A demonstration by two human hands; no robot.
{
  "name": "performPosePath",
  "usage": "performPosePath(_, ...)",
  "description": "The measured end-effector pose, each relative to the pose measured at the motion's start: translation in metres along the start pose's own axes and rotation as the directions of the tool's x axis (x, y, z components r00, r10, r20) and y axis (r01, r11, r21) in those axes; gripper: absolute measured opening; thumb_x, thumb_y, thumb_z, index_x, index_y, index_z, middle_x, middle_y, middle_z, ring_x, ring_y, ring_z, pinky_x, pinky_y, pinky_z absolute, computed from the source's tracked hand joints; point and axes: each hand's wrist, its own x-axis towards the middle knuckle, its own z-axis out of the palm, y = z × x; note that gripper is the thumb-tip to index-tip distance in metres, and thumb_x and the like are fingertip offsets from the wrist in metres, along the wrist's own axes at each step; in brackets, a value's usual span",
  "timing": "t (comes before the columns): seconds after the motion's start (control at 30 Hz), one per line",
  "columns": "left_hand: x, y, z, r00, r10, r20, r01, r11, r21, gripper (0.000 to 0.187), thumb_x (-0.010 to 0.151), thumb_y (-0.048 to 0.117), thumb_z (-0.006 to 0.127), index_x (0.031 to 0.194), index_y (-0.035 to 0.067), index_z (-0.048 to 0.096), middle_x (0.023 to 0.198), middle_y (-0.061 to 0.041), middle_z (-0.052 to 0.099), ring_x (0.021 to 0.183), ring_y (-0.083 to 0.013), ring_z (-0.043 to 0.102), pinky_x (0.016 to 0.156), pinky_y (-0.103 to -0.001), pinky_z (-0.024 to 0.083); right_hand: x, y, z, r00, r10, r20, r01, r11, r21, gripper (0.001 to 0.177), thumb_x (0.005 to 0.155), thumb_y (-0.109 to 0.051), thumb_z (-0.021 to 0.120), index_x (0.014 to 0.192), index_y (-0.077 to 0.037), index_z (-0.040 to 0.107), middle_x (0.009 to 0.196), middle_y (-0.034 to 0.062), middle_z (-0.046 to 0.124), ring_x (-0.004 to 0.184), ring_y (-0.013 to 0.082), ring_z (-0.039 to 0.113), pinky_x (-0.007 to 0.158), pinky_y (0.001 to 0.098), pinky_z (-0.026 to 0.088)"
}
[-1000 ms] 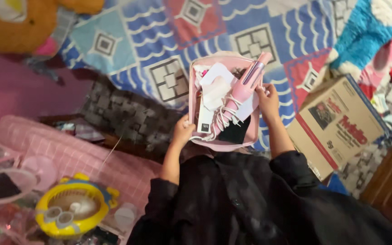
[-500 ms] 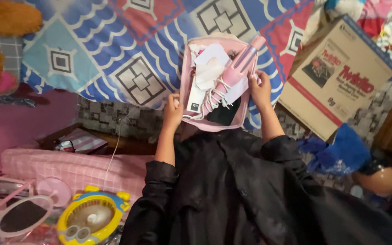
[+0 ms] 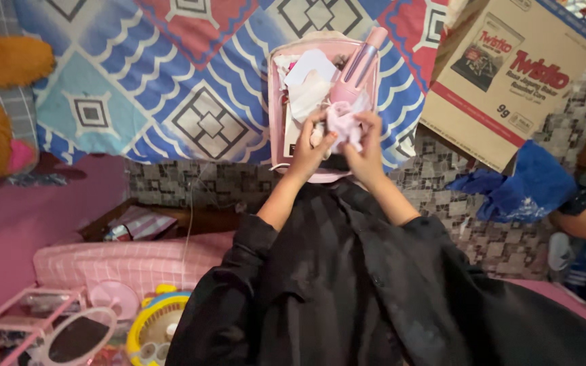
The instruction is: The person unpacks a pink cosmetic bag on a patterned bedspread, removes various items including a hair curler, papers, and small containers, and places them into a nearby storage area. They then return to the bag to remove additional items and place them into the storage area as well.
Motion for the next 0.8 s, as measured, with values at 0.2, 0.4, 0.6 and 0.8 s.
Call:
performPosePath(0.2, 0.004, -0.048, -0.032, 0.991, -0.126, -0.053, 0.126, 0.992, 0.0, 0.041, 0.099, 0.015, 0.071, 0.135, 0.002, 0.054, 0.096, -0.011, 0.063, 0.071, -0.0152, 0.052, 0.056, -0.027, 0.04, -0.024, 0.019, 0.012, 0.977, 0.034, 0.209, -0.07, 0.983, 0.168, 0.058, 0.089, 0.001, 0.063, 0.141, -0.003, 0.039, 0.136, 0.0123, 0.056, 0.13, 0.0225, 0.054, 0.116, 0.0358, 0.039)
performPosePath(0.4, 0.015, -0.03, -0.105, 0.706, 0.623, -0.338, -0.232, 0.654, 0.72, 0.055, 0.088, 0.01, 0.08, 0.134, -0.005, 0.054, 0.128, -0.022, 0.055, 0.116, -0.0337, 0.058, 0.099, -0.043, 0.049, -0.022, 0.067, 0.019, 0.904, 0.406, -0.134, -0.427, 0.851, -0.304, 0.041, 0.093, -0.025, 0.073, 0.122, 0.001, 0.061, 0.11, 0.0183, 0.07, 0.095, 0.0244, 0.067, 0.086, 0.0382, 0.054)
performPosePath(0.6, 0.028, -0.001, -0.131, 0.884, 0.332, -0.33, -0.099, 0.821, 0.562, 0.063, 0.087, 0.025, 0.084, 0.134, -0.002, 0.051, 0.13, -0.021, 0.059, 0.121, -0.0348, 0.061, 0.106, -0.042, 0.05, 0.004, 0.062, 0.051, 0.943, 0.302, -0.142, -0.324, 0.726, -0.607, 0.069, 0.082, -0.047, 0.084, 0.118, 0.006, 0.057, 0.113, 0.0279, 0.065, 0.103, 0.0439, 0.065, 0.089, 0.0495, 0.053)
performPosePath(0.8, 0.011, 0.029, -0.098, 0.666, 0.716, -0.21, -0.027, 0.304, 0.952, 0.098, 0.067, 0.036, 0.091, 0.141, -0.008, 0.044, 0.139, -0.032, 0.042, 0.127, -0.0482, 0.043, 0.103, -0.055, 0.036, 0.023, 0.025, 0.066, 0.811, 0.487, -0.323, -0.572, 0.546, -0.613, 0.072, 0.069, -0.047, 0.081, 0.118, 0.001, 0.057, 0.109, 0.0254, 0.07, 0.102, 0.0433, 0.068, 0.087, 0.0506, 0.053)
